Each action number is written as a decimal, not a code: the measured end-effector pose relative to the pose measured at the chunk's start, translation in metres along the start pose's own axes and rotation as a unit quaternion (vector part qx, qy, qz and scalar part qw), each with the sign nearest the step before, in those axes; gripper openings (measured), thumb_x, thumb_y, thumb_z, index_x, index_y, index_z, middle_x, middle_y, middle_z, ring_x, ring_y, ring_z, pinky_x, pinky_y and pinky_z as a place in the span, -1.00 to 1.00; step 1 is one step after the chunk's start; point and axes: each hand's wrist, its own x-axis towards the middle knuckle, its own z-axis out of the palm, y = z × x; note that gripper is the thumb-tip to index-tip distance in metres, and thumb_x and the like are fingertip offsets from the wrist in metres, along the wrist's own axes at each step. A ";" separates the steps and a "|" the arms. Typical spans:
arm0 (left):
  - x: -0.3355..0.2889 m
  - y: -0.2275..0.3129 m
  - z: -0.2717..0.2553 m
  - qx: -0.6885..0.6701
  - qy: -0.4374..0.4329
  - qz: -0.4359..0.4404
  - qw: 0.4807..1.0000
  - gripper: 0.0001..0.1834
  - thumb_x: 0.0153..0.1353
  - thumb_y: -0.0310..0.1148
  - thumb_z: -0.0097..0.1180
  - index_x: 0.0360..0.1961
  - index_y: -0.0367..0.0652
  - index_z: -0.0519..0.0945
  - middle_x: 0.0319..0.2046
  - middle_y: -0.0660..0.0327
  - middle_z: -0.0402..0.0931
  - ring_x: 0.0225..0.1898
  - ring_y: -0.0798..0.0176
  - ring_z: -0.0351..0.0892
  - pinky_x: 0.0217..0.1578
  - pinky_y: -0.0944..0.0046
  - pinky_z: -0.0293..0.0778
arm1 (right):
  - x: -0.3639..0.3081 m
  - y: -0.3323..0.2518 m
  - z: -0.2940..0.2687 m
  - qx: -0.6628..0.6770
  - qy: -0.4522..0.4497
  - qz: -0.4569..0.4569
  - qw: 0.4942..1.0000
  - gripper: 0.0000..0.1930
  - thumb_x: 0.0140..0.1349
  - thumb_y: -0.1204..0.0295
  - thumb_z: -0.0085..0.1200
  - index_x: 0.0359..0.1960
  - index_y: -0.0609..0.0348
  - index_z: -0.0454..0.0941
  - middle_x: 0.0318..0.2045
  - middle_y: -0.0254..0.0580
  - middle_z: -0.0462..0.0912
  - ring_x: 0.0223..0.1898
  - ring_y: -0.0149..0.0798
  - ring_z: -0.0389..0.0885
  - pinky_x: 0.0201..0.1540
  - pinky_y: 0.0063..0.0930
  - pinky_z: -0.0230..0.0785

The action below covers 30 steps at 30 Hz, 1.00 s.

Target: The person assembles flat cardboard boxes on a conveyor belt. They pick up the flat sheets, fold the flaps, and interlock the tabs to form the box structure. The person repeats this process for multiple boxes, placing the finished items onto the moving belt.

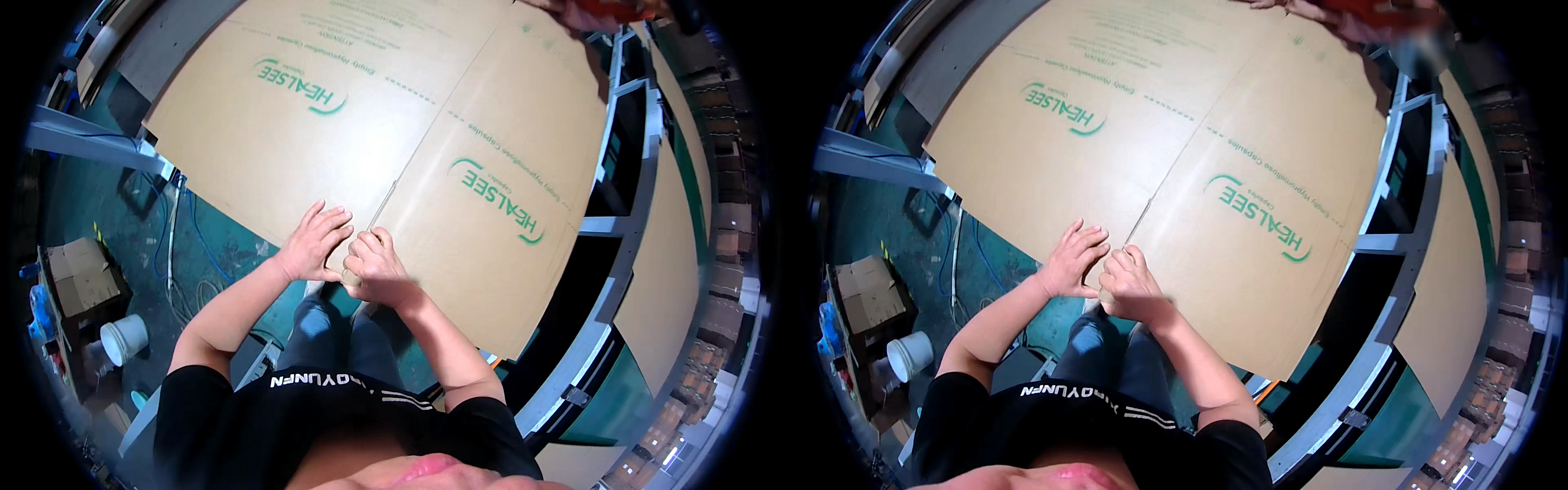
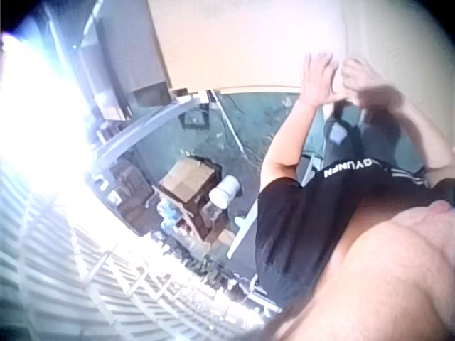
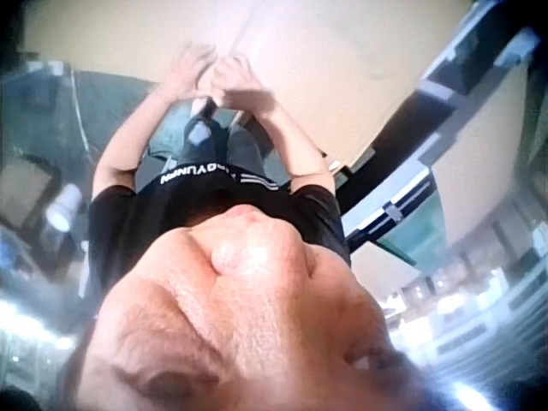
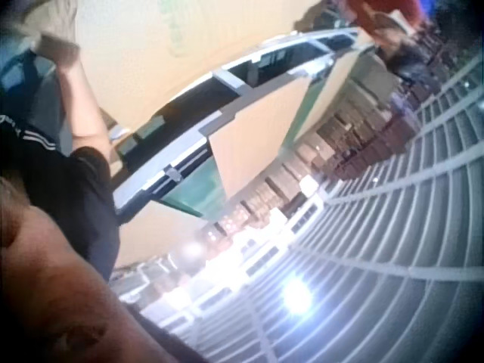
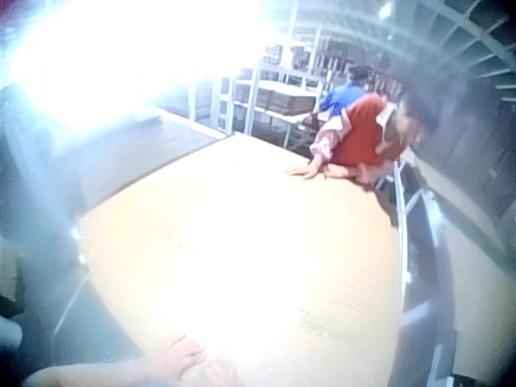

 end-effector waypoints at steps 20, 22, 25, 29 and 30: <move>-0.043 0.006 0.016 0.003 -0.006 0.020 1.000 -0.08 -0.27 0.19 0.33 0.08 -0.16 0.39 0.20 0.06 0.26 0.32 0.04 0.13 0.37 -0.14 -0.15 | -0.026 -0.030 0.040 0.022 0.016 0.064 0.998 -0.60 -0.22 0.33 0.34 -0.28 0.12 0.51 -0.16 -0.19 0.47 0.07 -0.05 0.40 0.28 0.01 0.11; -0.037 0.007 0.011 0.004 -0.005 0.020 1.000 -0.08 -0.28 0.17 0.34 0.08 -0.16 0.39 0.20 0.06 0.26 0.31 0.03 0.14 0.37 -0.15 -0.14 | -0.024 -0.029 0.031 0.024 0.007 0.062 0.998 -0.59 -0.24 0.36 0.33 -0.28 0.13 0.51 -0.17 -0.19 0.47 0.07 -0.05 0.40 0.28 0.01 0.11; -0.044 0.010 0.016 0.004 -0.006 0.024 1.000 -0.08 -0.30 0.14 0.34 0.08 -0.18 0.39 0.20 0.06 0.26 0.31 0.02 0.14 0.36 -0.15 -0.13 | -0.034 -0.034 0.036 0.029 -0.003 0.070 0.997 -0.58 -0.29 0.39 0.31 -0.29 0.13 0.51 -0.19 -0.19 0.46 0.04 -0.06 0.41 0.27 -0.01 0.13; -0.043 0.010 0.017 -0.003 0.006 0.026 1.000 -0.08 -0.30 0.14 0.31 0.08 -0.20 0.40 0.20 0.05 0.26 0.31 0.02 0.15 0.36 -0.16 -0.11 | -0.037 -0.035 0.034 0.036 0.010 0.065 0.997 -0.60 -0.31 0.42 0.31 -0.32 0.13 0.51 -0.22 -0.18 0.47 0.01 -0.06 0.42 0.25 -0.03 0.15; -0.043 0.009 0.017 -0.004 0.010 0.025 1.000 -0.08 -0.30 0.14 0.30 0.08 -0.20 0.40 0.20 0.05 0.26 0.31 0.01 0.15 0.36 -0.16 -0.11 | -0.038 -0.034 0.036 0.037 0.018 0.057 0.998 -0.60 -0.32 0.42 0.31 -0.32 0.13 0.52 -0.23 -0.18 0.47 0.00 -0.06 0.43 0.25 -0.03 0.15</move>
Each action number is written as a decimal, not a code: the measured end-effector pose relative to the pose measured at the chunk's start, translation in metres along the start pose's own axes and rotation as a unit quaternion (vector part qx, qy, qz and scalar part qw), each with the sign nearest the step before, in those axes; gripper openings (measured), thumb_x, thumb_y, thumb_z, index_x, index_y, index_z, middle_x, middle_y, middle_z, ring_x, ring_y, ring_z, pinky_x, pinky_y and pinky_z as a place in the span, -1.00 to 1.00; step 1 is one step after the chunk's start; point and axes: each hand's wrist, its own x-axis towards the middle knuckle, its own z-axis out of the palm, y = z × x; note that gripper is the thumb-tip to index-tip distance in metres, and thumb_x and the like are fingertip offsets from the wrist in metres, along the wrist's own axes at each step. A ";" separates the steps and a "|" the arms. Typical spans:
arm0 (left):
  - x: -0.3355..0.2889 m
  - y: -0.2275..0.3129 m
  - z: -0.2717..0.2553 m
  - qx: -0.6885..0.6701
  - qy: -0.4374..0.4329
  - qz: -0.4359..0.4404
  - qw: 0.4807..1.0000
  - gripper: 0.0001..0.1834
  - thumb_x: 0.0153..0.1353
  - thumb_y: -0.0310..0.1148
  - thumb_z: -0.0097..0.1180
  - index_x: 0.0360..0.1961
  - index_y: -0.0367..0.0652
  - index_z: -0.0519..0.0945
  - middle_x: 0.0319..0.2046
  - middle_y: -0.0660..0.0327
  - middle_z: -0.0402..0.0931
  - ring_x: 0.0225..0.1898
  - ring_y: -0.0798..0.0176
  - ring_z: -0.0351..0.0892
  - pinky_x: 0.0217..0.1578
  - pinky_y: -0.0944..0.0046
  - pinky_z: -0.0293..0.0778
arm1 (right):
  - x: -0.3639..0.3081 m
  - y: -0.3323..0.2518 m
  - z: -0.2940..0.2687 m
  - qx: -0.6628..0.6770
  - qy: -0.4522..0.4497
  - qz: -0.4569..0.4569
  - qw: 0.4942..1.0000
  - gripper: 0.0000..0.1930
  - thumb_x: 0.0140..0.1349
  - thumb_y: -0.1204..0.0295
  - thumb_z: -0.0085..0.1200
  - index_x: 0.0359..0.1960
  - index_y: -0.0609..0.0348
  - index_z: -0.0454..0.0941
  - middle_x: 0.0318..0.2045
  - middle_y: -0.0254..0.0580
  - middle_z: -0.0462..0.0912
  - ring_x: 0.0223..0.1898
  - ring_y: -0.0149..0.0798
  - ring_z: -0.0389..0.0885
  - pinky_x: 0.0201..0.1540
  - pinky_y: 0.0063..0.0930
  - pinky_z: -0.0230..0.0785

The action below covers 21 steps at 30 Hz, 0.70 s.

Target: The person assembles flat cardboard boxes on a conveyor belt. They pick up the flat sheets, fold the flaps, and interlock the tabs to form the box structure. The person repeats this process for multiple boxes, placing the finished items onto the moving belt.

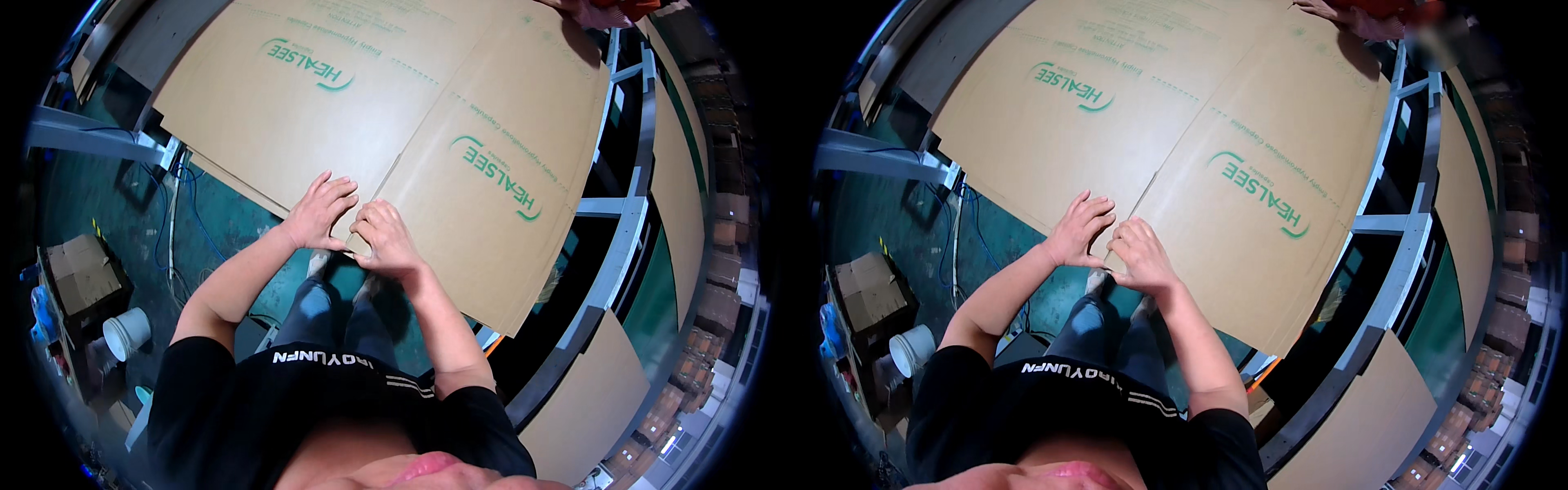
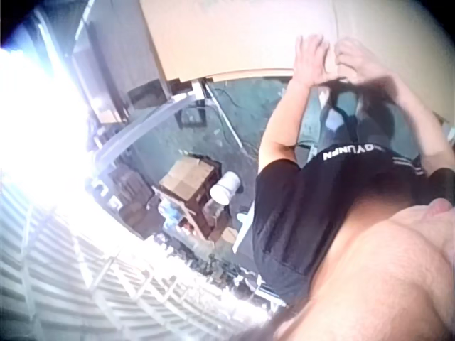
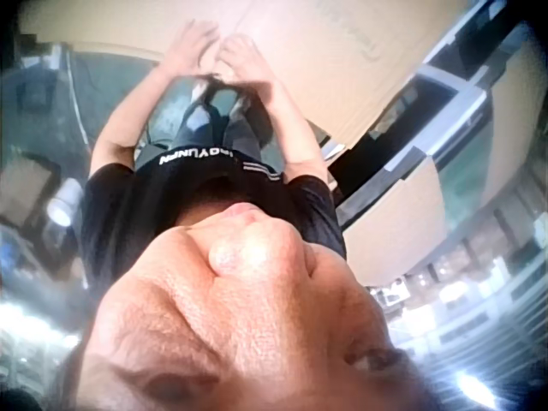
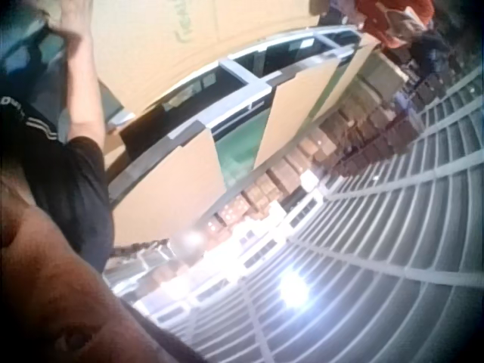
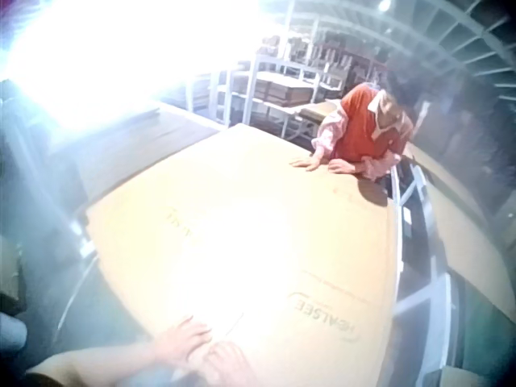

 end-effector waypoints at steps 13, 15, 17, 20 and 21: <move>0.004 -0.009 0.004 -0.066 -0.031 0.129 0.989 -0.14 -0.02 0.16 0.17 0.19 -0.25 0.34 0.20 0.02 0.30 0.27 -0.08 0.24 0.26 -0.06 0.18 | -0.014 0.001 0.020 -0.026 0.029 0.015 0.999 -0.56 -0.29 0.48 0.31 -0.24 0.11 0.55 -0.08 -0.17 0.51 0.15 -0.07 0.39 0.30 0.00 0.12; 0.001 -0.020 0.003 -0.081 -0.037 0.149 0.985 -0.17 -0.05 0.11 0.23 0.15 -0.25 0.39 0.19 0.03 0.33 0.25 -0.07 0.26 0.24 -0.06 0.20 | -0.020 0.005 0.029 -0.044 0.023 0.031 0.998 -0.56 -0.30 0.48 0.30 -0.24 0.10 0.54 -0.07 -0.17 0.51 0.16 -0.07 0.38 0.29 0.00 0.13; -0.002 -0.023 0.000 -0.063 -0.030 0.158 0.985 -0.20 -0.09 0.06 0.28 0.11 -0.25 0.43 0.17 0.04 0.35 0.23 -0.07 0.29 0.22 -0.05 0.23 | -0.025 0.009 0.039 -0.060 0.035 0.037 0.997 -0.55 -0.31 0.48 0.30 -0.23 0.09 0.55 -0.04 -0.15 0.49 0.19 -0.03 0.35 0.29 0.00 0.14; 0.001 -0.017 -0.010 -0.070 -0.077 0.134 0.986 -0.25 -0.10 -0.01 0.32 0.08 -0.22 0.47 0.16 0.05 0.37 0.22 -0.06 0.30 0.20 -0.05 0.23 | -0.031 -0.002 0.038 -0.059 0.045 0.076 0.994 -0.54 -0.31 0.47 0.30 -0.21 0.07 0.55 0.02 -0.12 0.47 0.22 0.04 0.32 0.28 0.00 0.17; 0.008 -0.012 -0.020 -0.074 -0.104 0.125 0.984 -0.27 -0.10 -0.02 0.32 0.07 -0.21 0.48 0.16 0.06 0.37 0.22 -0.06 0.30 0.20 -0.05 0.23 | -0.031 -0.006 0.035 -0.057 0.052 0.094 0.993 -0.53 -0.31 0.46 0.30 -0.21 0.07 0.55 0.04 -0.11 0.46 0.23 0.07 0.31 0.28 0.00 0.18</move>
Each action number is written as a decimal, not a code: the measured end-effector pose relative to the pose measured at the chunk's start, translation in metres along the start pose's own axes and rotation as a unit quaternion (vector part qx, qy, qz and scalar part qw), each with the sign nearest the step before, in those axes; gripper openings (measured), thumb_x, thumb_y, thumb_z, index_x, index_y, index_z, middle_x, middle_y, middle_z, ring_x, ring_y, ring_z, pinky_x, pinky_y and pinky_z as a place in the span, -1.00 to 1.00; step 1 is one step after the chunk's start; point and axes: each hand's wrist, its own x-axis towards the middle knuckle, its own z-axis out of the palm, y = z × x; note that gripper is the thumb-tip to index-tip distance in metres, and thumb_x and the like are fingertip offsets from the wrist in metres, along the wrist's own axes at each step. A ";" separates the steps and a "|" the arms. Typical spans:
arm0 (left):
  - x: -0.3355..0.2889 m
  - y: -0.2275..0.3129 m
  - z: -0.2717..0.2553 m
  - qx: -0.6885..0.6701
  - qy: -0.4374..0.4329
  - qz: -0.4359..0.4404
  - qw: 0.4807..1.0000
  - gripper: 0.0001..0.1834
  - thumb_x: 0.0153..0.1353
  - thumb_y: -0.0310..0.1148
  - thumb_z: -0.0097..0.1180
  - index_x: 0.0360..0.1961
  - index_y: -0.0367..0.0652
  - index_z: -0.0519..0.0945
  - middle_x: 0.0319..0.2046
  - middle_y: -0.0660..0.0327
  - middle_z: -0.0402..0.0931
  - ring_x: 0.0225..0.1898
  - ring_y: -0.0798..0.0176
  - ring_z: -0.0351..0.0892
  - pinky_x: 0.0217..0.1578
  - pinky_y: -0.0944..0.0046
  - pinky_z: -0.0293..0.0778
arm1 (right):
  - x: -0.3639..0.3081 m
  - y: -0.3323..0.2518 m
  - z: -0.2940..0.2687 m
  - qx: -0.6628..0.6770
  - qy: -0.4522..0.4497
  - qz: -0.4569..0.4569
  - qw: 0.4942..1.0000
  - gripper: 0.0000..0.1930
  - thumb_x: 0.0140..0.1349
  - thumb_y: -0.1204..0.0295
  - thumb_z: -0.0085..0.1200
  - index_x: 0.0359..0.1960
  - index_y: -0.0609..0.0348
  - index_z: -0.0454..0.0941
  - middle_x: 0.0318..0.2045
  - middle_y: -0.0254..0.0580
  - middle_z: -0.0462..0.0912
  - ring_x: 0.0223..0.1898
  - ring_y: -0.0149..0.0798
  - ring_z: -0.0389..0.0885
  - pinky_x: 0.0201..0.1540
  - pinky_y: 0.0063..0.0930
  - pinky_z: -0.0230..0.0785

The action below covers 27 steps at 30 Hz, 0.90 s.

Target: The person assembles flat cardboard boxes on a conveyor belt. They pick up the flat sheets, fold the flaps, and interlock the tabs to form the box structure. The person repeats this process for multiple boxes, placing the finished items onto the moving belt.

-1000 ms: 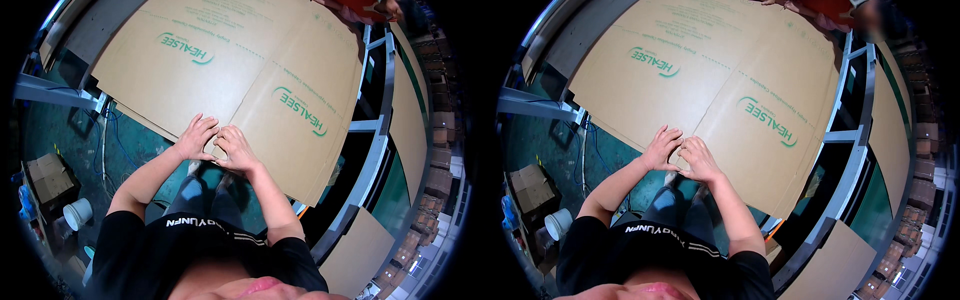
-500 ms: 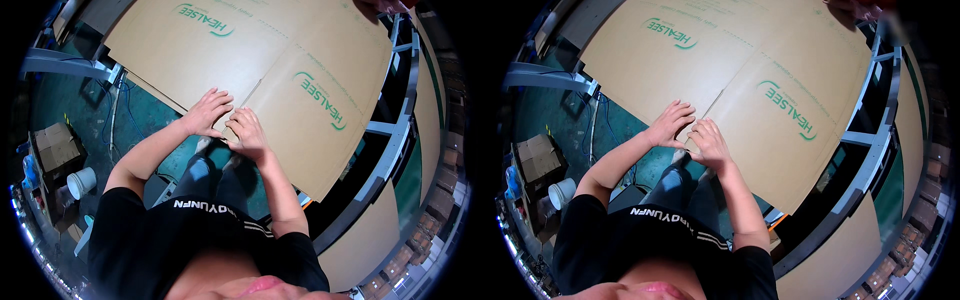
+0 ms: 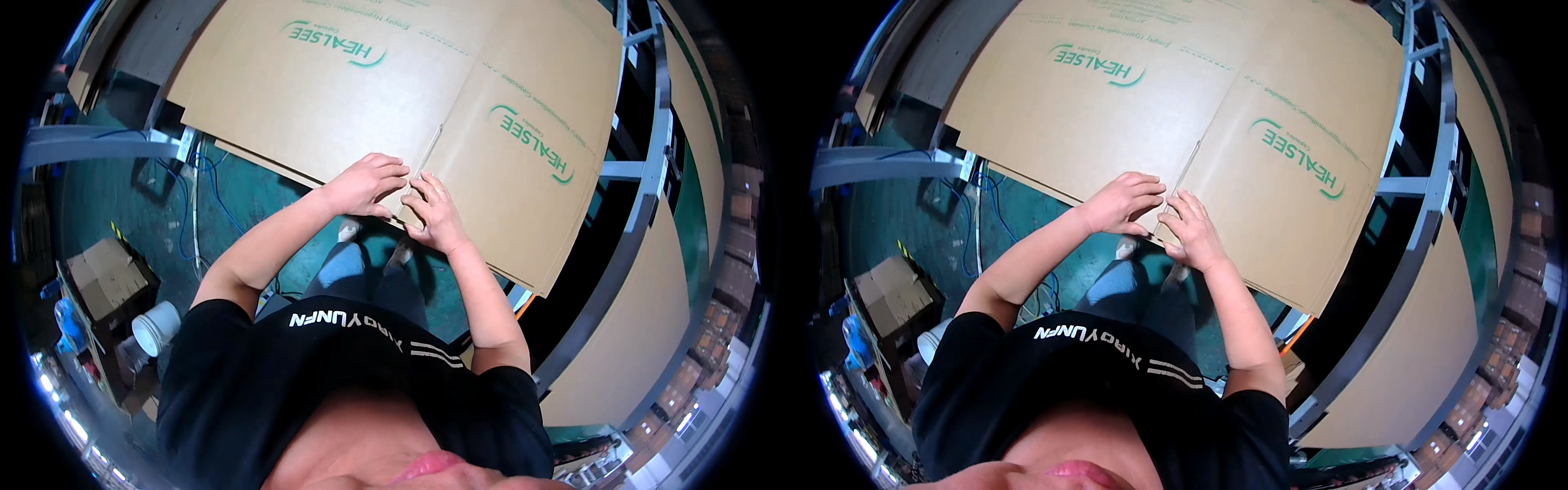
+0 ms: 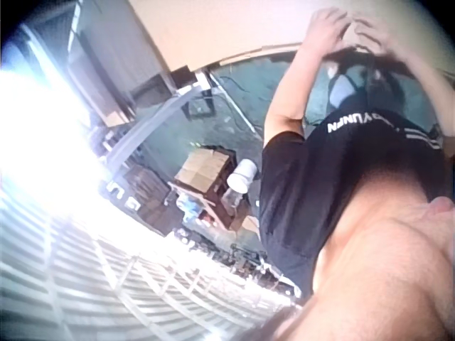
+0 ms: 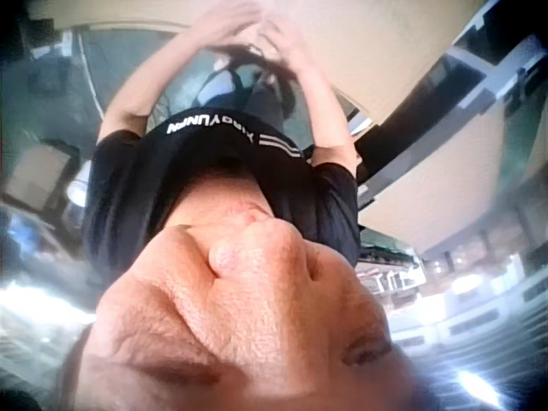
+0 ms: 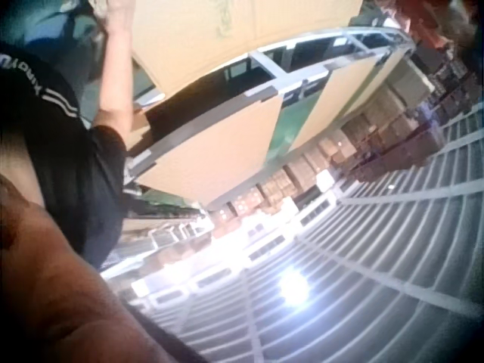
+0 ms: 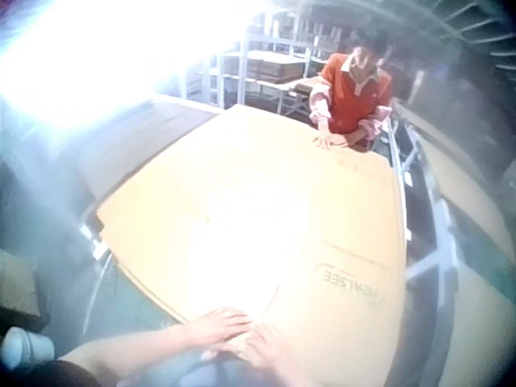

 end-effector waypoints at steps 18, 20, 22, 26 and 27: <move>-0.020 -0.001 -0.004 -0.046 -0.010 0.016 0.999 -0.24 -0.10 -0.20 0.34 0.13 -0.31 0.38 0.22 -0.11 0.26 0.30 -0.10 0.18 0.30 0.06 0.14 | -0.056 0.047 -0.025 -0.272 0.070 0.289 0.915 -0.30 0.18 0.05 0.03 0.33 0.02 0.19 0.40 -0.13 0.04 0.43 -0.02 -0.12 0.42 0.00 -0.38; -0.007 0.018 0.013 0.047 -0.009 0.064 0.997 -0.38 -0.12 -0.22 0.29 -0.02 -0.34 0.47 0.06 -0.03 0.40 0.22 -0.06 0.29 0.25 0.10 0.23 | -0.054 0.048 -0.023 -0.279 0.079 0.299 0.909 -0.30 0.18 0.05 0.03 0.33 0.02 0.19 0.40 -0.14 0.05 0.43 -0.01 -0.11 0.42 0.01 -0.38; 0.003 0.013 0.019 0.119 -0.026 0.137 0.983 -0.60 -0.16 -0.24 0.26 -0.29 -0.27 0.55 -0.19 0.07 0.49 0.01 0.04 0.42 0.11 0.15 0.34 | -0.055 0.054 -0.024 -0.282 0.108 0.335 0.892 -0.30 0.18 0.04 0.02 0.33 0.03 0.19 0.40 -0.13 0.04 0.43 -0.01 -0.12 0.42 0.01 -0.37; 0.028 0.018 0.016 0.150 -0.033 0.250 0.956 -0.77 -0.12 -0.20 0.17 -0.61 -0.11 0.45 -0.51 0.22 0.35 -0.35 0.18 0.37 -0.24 0.23 0.35 | -0.062 0.056 -0.033 -0.318 0.115 0.389 0.857 -0.30 0.18 0.03 0.01 0.33 0.05 0.19 0.40 -0.12 0.03 0.43 -0.02 -0.13 0.42 0.03 -0.37; 0.034 0.019 0.015 0.138 -0.053 0.256 0.955 -0.79 -0.12 -0.23 0.15 -0.60 -0.12 0.46 -0.50 0.21 0.37 -0.34 0.18 0.39 -0.25 0.23 0.36 | -0.064 0.064 -0.031 -0.325 0.124 0.376 0.859 -0.30 0.18 0.02 0.00 0.32 0.06 0.20 0.41 -0.12 0.01 0.44 -0.02 -0.14 0.41 0.04 -0.37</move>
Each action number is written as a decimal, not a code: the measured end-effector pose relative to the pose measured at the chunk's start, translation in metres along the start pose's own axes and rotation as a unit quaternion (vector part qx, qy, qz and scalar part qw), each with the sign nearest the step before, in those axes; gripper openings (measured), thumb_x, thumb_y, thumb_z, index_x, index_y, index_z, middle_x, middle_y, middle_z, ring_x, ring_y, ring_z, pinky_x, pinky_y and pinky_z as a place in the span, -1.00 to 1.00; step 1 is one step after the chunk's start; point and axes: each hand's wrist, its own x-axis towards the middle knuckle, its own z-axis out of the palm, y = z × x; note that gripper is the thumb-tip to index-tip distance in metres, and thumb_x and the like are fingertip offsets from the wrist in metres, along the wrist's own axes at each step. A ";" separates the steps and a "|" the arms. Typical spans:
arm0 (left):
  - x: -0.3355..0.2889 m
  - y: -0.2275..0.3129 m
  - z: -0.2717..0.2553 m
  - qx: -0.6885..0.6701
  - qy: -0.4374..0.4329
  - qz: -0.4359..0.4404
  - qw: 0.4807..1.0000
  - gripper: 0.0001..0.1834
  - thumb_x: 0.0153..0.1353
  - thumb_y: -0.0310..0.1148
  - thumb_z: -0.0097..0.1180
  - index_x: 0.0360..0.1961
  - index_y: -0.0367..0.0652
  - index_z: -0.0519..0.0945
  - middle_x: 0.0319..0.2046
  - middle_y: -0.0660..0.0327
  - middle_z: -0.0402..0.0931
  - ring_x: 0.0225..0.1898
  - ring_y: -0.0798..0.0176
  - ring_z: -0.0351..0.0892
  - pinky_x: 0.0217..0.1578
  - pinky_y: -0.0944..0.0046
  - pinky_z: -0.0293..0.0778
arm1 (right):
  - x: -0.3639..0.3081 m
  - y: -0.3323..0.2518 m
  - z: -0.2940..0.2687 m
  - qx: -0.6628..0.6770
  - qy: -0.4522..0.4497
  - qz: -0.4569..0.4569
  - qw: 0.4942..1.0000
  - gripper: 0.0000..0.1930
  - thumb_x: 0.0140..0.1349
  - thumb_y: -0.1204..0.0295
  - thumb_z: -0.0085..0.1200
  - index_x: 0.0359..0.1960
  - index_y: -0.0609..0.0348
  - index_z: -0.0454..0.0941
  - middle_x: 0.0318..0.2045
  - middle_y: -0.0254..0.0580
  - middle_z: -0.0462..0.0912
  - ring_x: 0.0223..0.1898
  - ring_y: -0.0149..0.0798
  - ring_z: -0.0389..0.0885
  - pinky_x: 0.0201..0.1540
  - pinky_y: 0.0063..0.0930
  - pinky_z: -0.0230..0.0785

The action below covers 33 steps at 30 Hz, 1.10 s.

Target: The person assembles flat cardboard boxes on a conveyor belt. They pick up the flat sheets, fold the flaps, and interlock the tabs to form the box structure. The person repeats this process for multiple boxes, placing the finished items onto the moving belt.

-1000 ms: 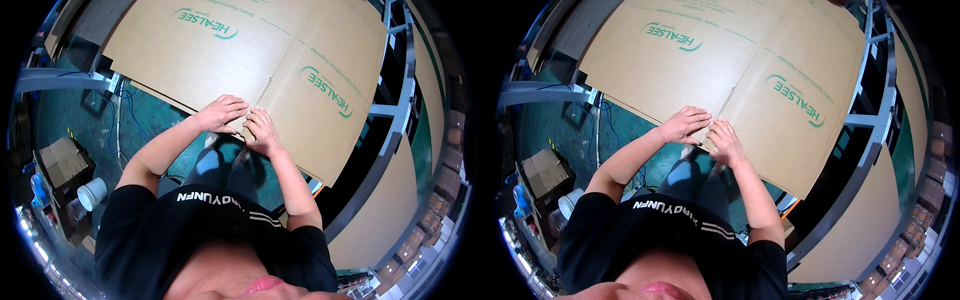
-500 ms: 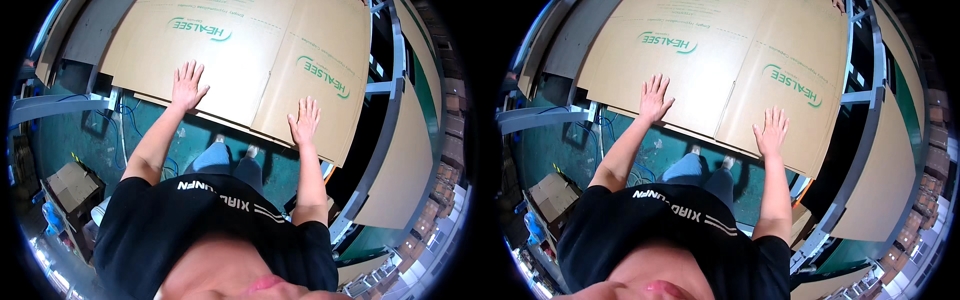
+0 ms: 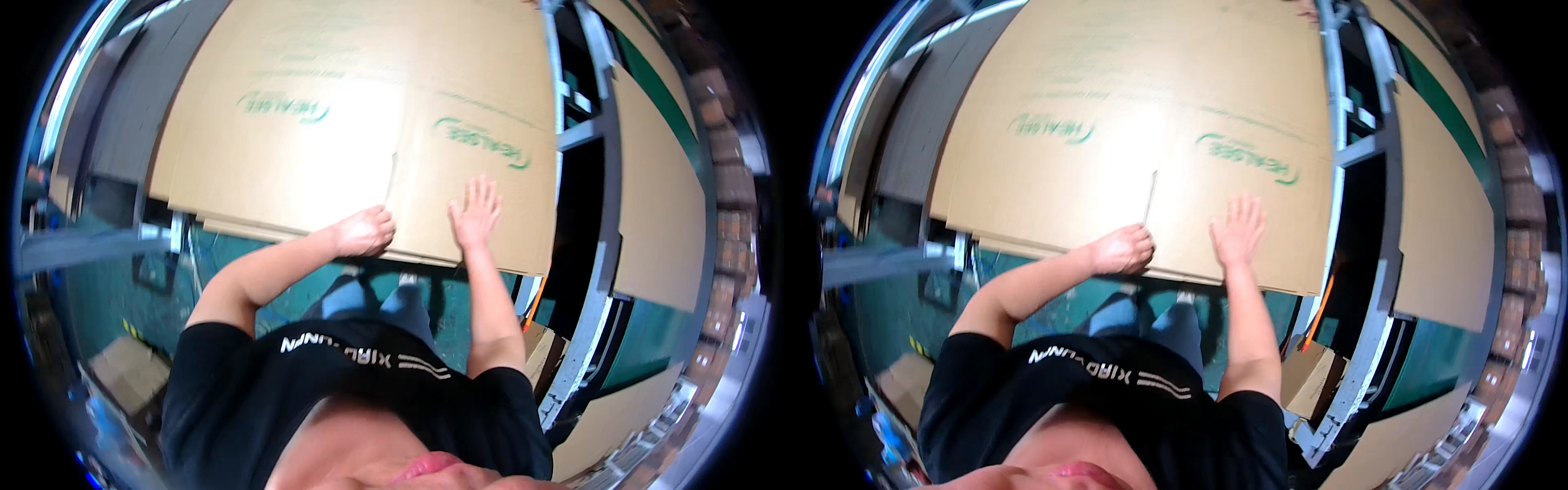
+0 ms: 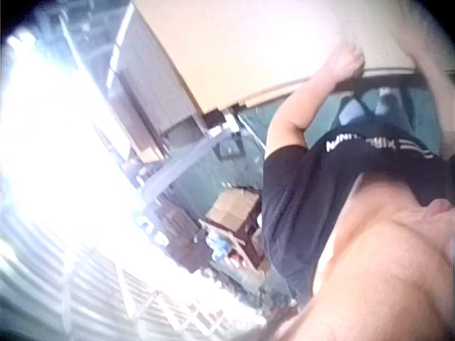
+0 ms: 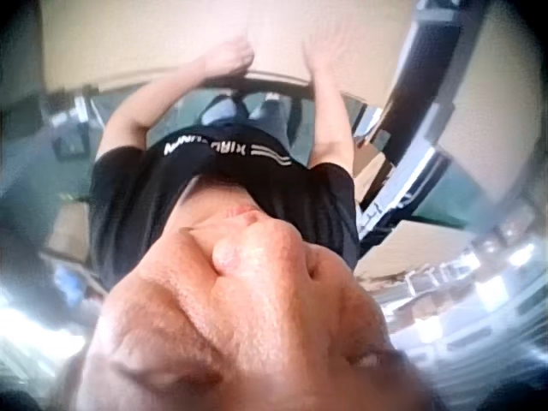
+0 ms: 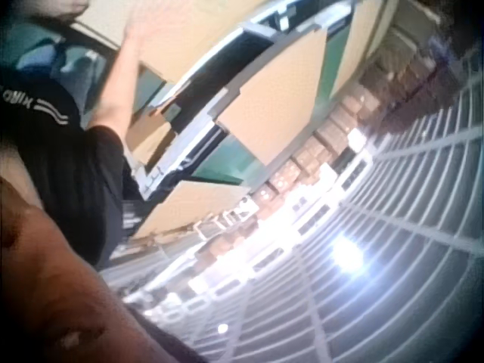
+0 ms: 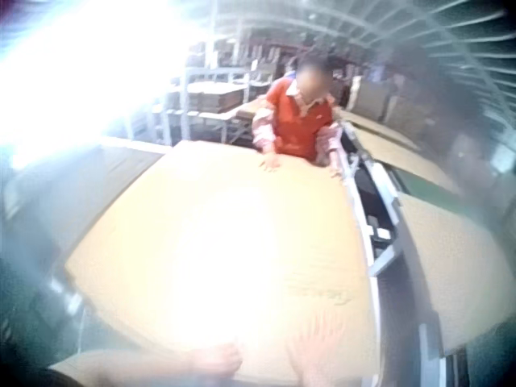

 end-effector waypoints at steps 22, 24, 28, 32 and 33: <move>0.074 0.092 -0.034 0.166 -0.187 -0.549 0.798 -0.60 0.12 -0.53 0.00 0.04 -0.29 0.41 0.24 -0.01 0.24 0.25 -0.24 0.19 0.28 -0.14 0.08 | 0.214 0.755 0.009 -0.240 0.072 0.180 0.951 -0.51 0.22 0.44 -0.06 0.22 0.06 0.26 0.26 -0.02 0.28 0.31 0.01 0.18 0.30 -0.08 0.07; 0.125 0.111 -0.048 0.208 -0.217 -0.615 0.729 -0.53 0.02 -0.57 0.08 0.04 -0.31 0.41 0.26 -0.01 0.22 0.26 -0.26 0.16 0.28 -0.14 0.08 | 0.246 0.773 0.015 -0.209 0.055 0.143 0.966 -0.66 0.21 0.50 -0.12 0.05 0.08 0.38 0.06 -0.05 0.49 0.13 0.02 0.42 0.15 -0.11 0.29; 0.157 0.110 -0.041 0.268 -0.105 -0.612 0.737 -0.41 -0.13 -0.64 0.16 0.05 -0.28 0.42 0.28 -0.02 0.18 0.28 -0.27 0.12 0.28 -0.11 0.09 | 0.268 0.800 -0.053 -0.144 0.019 0.102 0.984 -0.84 0.08 0.57 -0.04 -0.28 0.13 0.46 -0.28 -0.04 0.62 -0.17 0.04 0.60 -0.12 -0.13 0.45; 0.232 0.066 -0.016 0.178 0.002 -0.562 0.808 -0.45 -0.08 -0.65 0.14 0.04 -0.18 0.45 0.26 -0.02 0.21 0.27 -0.22 0.15 0.25 -0.08 0.15 | 0.176 0.813 -0.202 -0.116 0.051 0.066 0.990 -0.59 -0.21 0.71 0.12 -0.22 0.12 0.51 -0.26 -0.03 0.62 -0.19 0.08 0.59 -0.14 -0.12 0.45; 0.250 0.047 -0.004 0.172 0.011 -0.505 0.846 -0.44 -0.09 -0.66 0.15 0.04 -0.17 0.45 0.25 -0.01 0.23 0.26 -0.22 0.17 0.25 -0.07 0.15 | 0.138 0.811 -0.246 -0.112 0.078 0.064 0.989 -0.49 -0.25 0.74 0.14 -0.13 0.14 0.52 -0.22 -0.01 0.62 -0.18 0.08 0.58 -0.12 -0.13 0.45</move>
